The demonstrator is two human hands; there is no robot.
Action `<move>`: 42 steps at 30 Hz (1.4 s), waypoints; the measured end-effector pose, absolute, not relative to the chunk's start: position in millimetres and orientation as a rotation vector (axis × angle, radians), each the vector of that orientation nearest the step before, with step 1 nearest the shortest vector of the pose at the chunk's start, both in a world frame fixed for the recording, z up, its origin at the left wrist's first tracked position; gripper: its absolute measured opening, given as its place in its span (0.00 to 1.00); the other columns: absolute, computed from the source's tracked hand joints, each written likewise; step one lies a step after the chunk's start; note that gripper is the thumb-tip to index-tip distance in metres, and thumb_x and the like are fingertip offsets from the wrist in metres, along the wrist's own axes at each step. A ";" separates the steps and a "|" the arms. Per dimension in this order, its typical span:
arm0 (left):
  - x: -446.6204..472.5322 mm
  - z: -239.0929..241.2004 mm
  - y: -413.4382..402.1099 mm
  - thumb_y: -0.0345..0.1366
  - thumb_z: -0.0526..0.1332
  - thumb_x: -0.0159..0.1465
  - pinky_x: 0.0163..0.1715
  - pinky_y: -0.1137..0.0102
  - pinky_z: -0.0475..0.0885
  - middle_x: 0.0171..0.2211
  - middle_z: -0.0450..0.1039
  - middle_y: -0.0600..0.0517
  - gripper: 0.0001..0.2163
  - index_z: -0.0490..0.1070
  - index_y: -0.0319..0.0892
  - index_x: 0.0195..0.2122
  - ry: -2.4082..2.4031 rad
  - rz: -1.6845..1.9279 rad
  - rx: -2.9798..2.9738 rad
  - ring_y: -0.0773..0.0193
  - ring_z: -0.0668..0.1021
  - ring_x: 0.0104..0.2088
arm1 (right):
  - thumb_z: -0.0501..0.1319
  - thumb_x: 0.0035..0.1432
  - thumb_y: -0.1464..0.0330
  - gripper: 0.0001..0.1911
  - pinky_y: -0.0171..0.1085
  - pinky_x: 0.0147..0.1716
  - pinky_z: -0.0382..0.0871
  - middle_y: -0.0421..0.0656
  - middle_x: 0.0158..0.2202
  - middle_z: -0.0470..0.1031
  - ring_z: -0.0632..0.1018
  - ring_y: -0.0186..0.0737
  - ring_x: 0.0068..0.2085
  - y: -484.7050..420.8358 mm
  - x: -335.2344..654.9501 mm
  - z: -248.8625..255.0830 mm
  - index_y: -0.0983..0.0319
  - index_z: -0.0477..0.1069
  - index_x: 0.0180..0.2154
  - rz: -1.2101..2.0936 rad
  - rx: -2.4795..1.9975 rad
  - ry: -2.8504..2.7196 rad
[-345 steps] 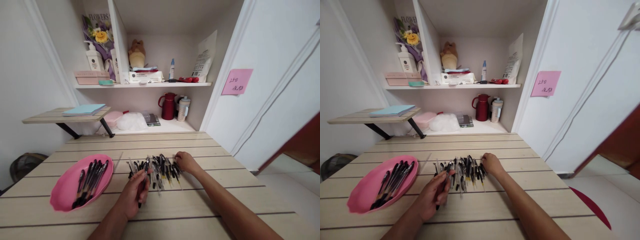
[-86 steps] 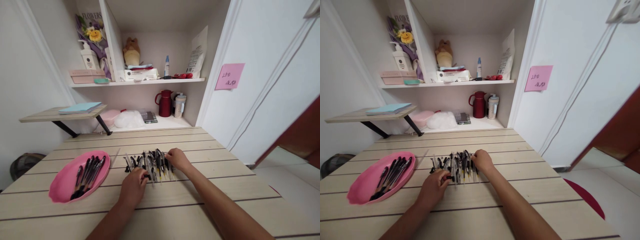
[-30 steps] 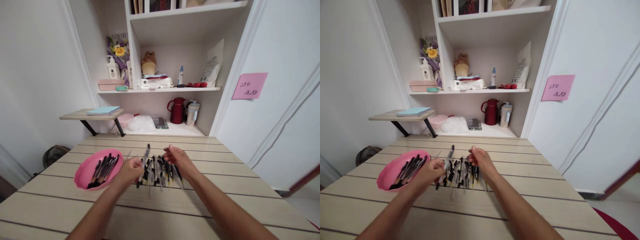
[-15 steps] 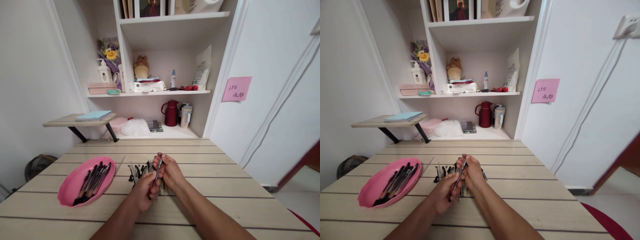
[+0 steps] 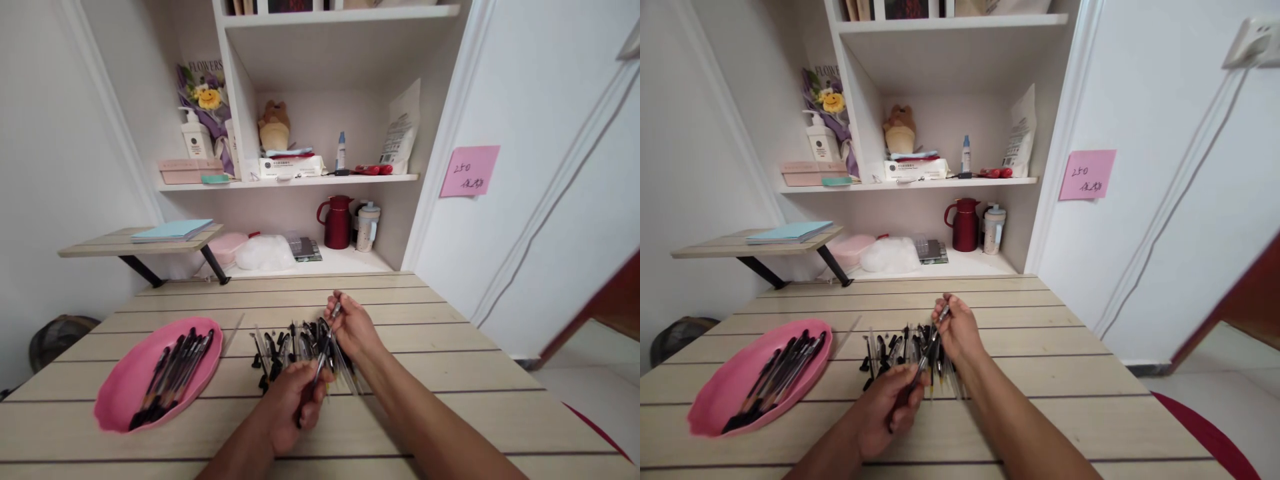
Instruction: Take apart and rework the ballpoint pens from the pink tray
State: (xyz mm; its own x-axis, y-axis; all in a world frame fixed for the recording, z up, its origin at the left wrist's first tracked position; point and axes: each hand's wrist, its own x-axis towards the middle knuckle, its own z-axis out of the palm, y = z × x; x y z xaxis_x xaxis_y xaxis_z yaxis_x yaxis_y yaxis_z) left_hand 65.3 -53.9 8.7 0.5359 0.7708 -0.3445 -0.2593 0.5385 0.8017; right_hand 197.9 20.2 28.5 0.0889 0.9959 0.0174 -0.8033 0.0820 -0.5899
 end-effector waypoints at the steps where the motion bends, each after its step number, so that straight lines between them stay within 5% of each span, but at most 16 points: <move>1: 64.6 8.9 -54.2 0.46 0.58 0.52 0.10 0.79 0.43 0.15 0.58 0.60 0.15 0.66 0.38 0.31 0.779 0.691 0.766 0.80 0.53 0.09 | 0.58 0.50 0.69 0.04 0.29 0.22 0.67 0.38 0.23 0.68 0.70 0.28 0.22 24.5 205.7 28.5 0.62 0.64 0.28 1.377 -0.528 -0.493; 7: 64.0 6.7 -52.5 0.43 0.58 0.53 0.10 0.78 0.43 0.16 0.59 0.61 0.13 0.66 0.39 0.35 0.891 0.814 0.779 0.80 0.54 0.09 | 0.55 0.50 0.65 0.08 0.29 0.17 0.60 0.38 0.21 0.69 0.67 0.28 0.18 41.2 245.0 14.1 0.64 0.66 0.28 0.965 -1.379 -1.145; 13: 64.9 3.0 -51.9 0.42 0.58 0.53 0.10 0.78 0.44 0.15 0.60 0.60 0.13 0.66 0.39 0.36 0.940 0.827 0.791 0.79 0.55 0.09 | 0.55 0.45 0.74 0.08 0.34 0.33 0.61 0.48 0.32 0.75 0.73 0.41 0.38 38.5 257.4 1.3 0.64 0.72 0.28 0.544 -1.850 -1.669; 19: 64.8 2.4 -52.7 0.42 0.57 0.53 0.10 0.78 0.44 0.16 0.60 0.60 0.13 0.66 0.38 0.35 0.957 0.826 0.811 0.79 0.55 0.10 | 0.54 0.47 0.73 0.11 0.36 0.34 0.61 0.51 0.36 0.74 0.74 0.44 0.40 32.4 254.0 -1.8 0.63 0.72 0.33 0.267 -2.159 -1.887; 37: 67.2 3.8 -53.6 0.42 0.56 0.54 0.10 0.78 0.44 0.15 0.60 0.60 0.14 0.66 0.38 0.36 0.950 0.812 0.846 0.79 0.56 0.09 | 0.48 0.55 0.67 0.15 0.34 0.31 0.63 0.52 0.33 0.74 0.74 0.41 0.36 38.9 268.4 4.6 0.65 0.70 0.28 0.367 -2.059 -1.716; 42: 68.0 1.1 -53.0 0.43 0.56 0.55 0.10 0.79 0.44 0.16 0.60 0.60 0.12 0.65 0.39 0.33 0.952 0.860 0.877 0.79 0.55 0.10 | 0.48 0.53 0.53 0.21 0.29 0.18 0.60 0.43 0.24 0.72 0.71 0.31 0.22 22.4 237.3 15.1 0.64 0.65 0.26 1.206 -1.457 -1.447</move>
State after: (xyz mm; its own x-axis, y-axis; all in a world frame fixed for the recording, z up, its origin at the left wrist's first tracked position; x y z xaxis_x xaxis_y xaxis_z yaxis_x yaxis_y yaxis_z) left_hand 68.0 -53.0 1.1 0.3303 0.8930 -0.3056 -0.2135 0.3861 0.8974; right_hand 237.3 22.4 15.1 -0.0791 0.9901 -0.1158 0.2923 -0.0880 -0.9523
